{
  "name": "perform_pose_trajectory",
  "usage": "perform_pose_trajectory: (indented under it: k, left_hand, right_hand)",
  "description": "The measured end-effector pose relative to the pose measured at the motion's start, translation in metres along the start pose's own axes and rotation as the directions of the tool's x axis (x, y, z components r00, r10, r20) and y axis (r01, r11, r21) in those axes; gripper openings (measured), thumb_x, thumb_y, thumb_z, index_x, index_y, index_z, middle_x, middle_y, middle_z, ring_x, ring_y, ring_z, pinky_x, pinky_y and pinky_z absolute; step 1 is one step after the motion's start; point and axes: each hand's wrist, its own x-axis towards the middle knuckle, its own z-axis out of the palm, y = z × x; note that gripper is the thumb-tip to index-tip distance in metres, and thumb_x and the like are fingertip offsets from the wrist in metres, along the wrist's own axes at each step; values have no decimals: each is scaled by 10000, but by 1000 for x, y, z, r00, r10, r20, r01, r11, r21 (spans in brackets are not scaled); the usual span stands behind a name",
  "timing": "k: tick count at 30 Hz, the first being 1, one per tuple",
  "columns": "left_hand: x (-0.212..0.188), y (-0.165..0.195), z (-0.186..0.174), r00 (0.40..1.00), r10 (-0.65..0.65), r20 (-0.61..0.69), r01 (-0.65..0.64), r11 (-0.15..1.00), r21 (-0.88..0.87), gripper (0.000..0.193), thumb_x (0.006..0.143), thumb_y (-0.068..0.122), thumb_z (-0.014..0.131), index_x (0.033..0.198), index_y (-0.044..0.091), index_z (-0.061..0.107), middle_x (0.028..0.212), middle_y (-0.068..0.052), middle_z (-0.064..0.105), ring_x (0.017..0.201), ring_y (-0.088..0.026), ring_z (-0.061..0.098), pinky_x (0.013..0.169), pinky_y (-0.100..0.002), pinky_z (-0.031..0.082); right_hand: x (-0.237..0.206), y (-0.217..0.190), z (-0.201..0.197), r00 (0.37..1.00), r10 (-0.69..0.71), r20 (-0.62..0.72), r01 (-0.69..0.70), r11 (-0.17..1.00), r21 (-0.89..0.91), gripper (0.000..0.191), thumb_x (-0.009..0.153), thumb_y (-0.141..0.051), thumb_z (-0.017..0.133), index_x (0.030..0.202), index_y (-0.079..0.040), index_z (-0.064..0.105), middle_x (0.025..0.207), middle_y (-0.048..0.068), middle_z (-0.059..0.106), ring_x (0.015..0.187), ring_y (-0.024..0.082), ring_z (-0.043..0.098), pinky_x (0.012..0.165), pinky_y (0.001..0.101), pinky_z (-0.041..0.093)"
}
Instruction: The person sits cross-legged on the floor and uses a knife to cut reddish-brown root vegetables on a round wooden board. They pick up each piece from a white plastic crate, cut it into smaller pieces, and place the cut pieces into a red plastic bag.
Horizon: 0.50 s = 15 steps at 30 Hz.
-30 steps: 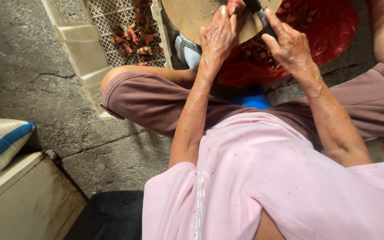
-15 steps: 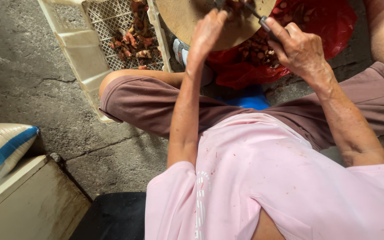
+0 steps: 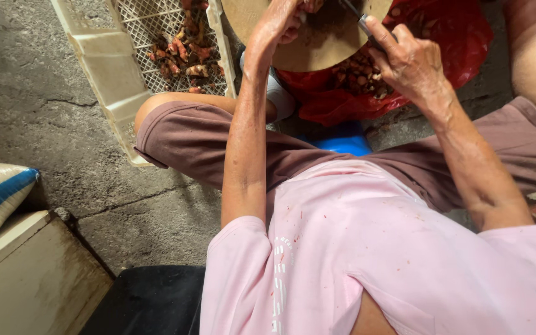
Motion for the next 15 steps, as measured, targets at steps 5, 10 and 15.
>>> perform_pose_trajectory:
  k: [5, 10, 15]
  left_hand:
    - [-9, -5, -5, 979, -152, -138, 155, 988, 8, 625, 923, 749, 458, 959, 145, 615, 745, 52, 589, 652, -62, 662, 660, -276, 626]
    - [-13, -11, -9, 967, -239, -93, 221, 961, -167, 531, 936, 673, 531, 981, 148, 598, 765, 62, 552, 679, -86, 617, 706, -323, 602]
    - [-15, -15, -8, 964, -248, -97, 220, 948, -231, 446, 970, 580, 557, 975, 135, 585, 745, 60, 536, 645, -88, 595, 647, -326, 575]
  right_hand:
    - [-8, 28, 4, 999, 14, -38, -13, 1000, 19, 533, 1098, -233, 765, 1577, -165, 543, 845, 56, 607, 669, 160, 605, 543, 296, 541]
    - [-28, 85, -1, 968, 236, -85, -228, 969, 97, 111, 1137, -152, 639, 1143, -44, 662, 796, 84, 579, 583, 166, 497, 448, 314, 451]
    - [-33, 87, -19, 952, 247, -178, -224, 964, 140, 38, 1141, -36, 555, 1115, -23, 580, 811, 93, 531, 670, 172, 502, 615, 307, 515]
